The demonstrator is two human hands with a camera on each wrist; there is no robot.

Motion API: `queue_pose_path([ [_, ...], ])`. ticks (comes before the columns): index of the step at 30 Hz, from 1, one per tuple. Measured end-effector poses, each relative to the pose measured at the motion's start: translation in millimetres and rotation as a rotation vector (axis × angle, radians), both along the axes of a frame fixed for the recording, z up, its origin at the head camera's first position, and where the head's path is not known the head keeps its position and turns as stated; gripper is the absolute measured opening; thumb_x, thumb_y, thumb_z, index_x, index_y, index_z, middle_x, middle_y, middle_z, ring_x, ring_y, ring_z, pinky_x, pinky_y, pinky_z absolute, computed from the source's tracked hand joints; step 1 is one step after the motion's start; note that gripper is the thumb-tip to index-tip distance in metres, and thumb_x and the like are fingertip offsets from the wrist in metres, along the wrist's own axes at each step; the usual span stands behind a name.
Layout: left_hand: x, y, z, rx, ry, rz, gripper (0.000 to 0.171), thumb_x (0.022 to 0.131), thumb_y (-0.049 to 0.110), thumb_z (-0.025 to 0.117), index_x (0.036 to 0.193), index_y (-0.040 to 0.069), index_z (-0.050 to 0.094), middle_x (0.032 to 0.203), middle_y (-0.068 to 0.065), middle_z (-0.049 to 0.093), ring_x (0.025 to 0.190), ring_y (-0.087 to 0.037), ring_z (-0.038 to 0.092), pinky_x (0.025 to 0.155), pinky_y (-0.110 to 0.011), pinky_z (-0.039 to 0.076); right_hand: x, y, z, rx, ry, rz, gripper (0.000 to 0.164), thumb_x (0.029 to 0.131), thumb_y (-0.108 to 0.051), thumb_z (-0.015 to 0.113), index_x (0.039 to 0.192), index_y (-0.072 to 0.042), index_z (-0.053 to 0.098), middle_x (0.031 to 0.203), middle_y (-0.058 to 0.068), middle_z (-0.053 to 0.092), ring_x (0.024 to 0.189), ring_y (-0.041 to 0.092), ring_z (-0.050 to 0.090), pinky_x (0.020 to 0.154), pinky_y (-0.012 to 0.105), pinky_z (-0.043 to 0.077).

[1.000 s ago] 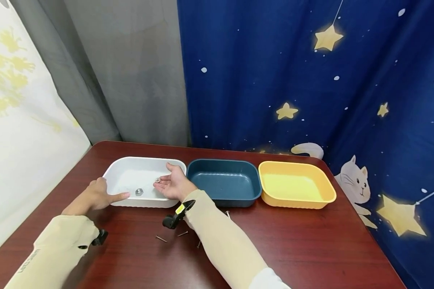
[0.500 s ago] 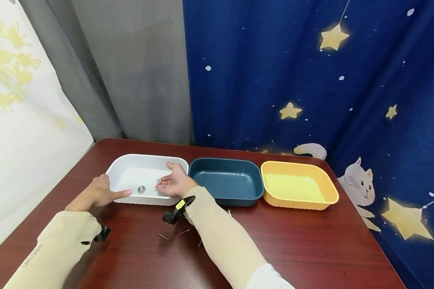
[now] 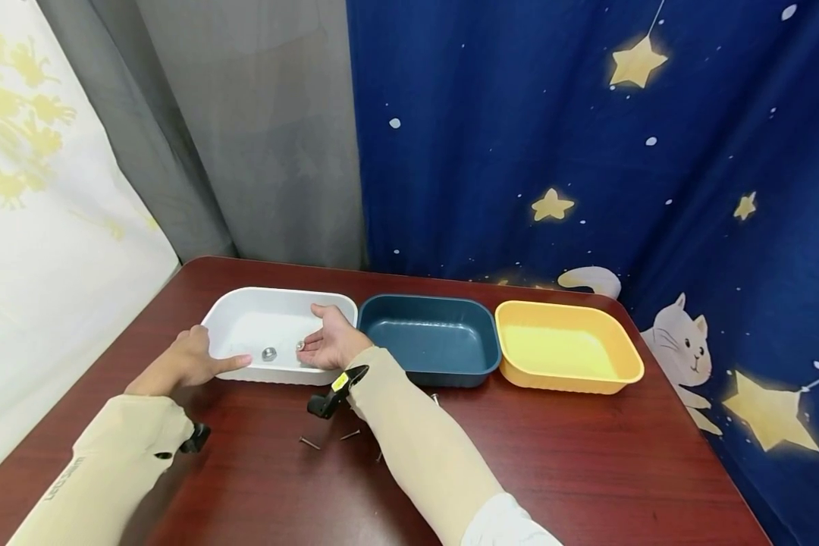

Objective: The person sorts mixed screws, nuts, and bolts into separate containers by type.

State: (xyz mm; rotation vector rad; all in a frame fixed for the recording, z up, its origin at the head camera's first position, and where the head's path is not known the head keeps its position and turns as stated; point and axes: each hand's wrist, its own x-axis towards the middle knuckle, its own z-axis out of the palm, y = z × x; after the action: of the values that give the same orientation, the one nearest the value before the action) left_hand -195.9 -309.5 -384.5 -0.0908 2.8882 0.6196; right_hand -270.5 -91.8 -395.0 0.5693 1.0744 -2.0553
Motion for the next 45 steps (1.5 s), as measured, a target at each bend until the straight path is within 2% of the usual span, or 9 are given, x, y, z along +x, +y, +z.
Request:
queue_pose_path([
  [15, -1.2, -0.8, -1.2, 0.007, 0.001, -0.001, 0.123, 0.073, 0.067, 0.071, 0.124, -0.033, 0.02, 0.117, -0.05, 0.034, 0.104, -0.054, 0.043, 0.09, -0.062, 0.042, 0.2, -0.8, -0.3, 0.035, -0.029, -0.02, 0.077, 0.092, -0.037, 0.062, 0.128, 0.025, 0.034, 0.122, 0.038, 0.042, 0.131, 0.044, 0.037, 0.11, 0.044, 0.032],
  [22, -1.6, 1.3, -2.9, -0.002, 0.018, -0.007, 0.113, 0.077, 0.059, 0.074, 0.121, -0.032, 0.023, 0.112, -0.048, 0.038, 0.098, -0.052, 0.046, 0.086, -0.059, 0.045, 0.7, 1.3, -1.6, 0.026, -0.021, -0.042, 0.074, 0.093, -0.036, 0.062, 0.127, 0.024, 0.035, 0.127, 0.037, 0.041, 0.131, 0.045, 0.037, 0.11, 0.044, 0.033],
  [26, -1.5, 0.9, -2.9, -0.007, 0.016, -0.01, 0.116, 0.077, 0.062, 0.072, 0.122, -0.032, 0.023, 0.114, -0.049, 0.037, 0.101, -0.053, 0.046, 0.088, -0.06, 0.044, 1.2, 3.6, -0.6, 0.008, -0.012, -0.046, 0.071, 0.094, -0.036, 0.06, 0.128, 0.023, 0.037, 0.131, 0.036, 0.041, 0.131, 0.044, 0.038, 0.11, 0.044, 0.032],
  [33, -3.9, -2.3, -2.6, -0.022, 0.013, -0.016, 0.118, 0.078, 0.065, 0.069, 0.123, -0.033, 0.022, 0.116, -0.05, 0.035, 0.104, -0.055, 0.044, 0.09, -0.062, 0.042, 1.4, 11.0, 8.3, -0.057, 0.02, -0.026, 0.065, 0.096, -0.036, 0.057, 0.124, 0.02, 0.041, 0.125, 0.035, 0.047, 0.128, 0.041, 0.043, 0.107, 0.043, 0.037],
  [41, -4.7, -2.3, -1.2, -0.024, 0.003, -0.014, 0.119, 0.078, 0.065, 0.069, 0.124, -0.033, 0.02, 0.118, -0.051, 0.033, 0.105, -0.055, 0.043, 0.091, -0.062, 0.042, 1.6, 25.0, 25.6, -0.145, 0.11, 0.002, 0.066, 0.097, -0.036, 0.055, 0.134, 0.016, 0.038, 0.131, 0.031, 0.047, 0.13, 0.04, 0.043, 0.108, 0.042, 0.035],
  [45, -3.6, -1.2, -1.1, -0.017, 0.003, -0.014, 0.118, 0.078, 0.064, 0.069, 0.125, -0.033, 0.02, 0.119, -0.05, 0.033, 0.106, -0.055, 0.042, 0.091, -0.063, 0.041, 3.1, 35.6, 33.7, -0.172, 0.159, 0.042, 0.066, 0.097, -0.036, 0.055, 0.14, 0.011, 0.038, 0.138, 0.027, 0.046, 0.131, 0.038, 0.043, 0.109, 0.042, 0.035],
])
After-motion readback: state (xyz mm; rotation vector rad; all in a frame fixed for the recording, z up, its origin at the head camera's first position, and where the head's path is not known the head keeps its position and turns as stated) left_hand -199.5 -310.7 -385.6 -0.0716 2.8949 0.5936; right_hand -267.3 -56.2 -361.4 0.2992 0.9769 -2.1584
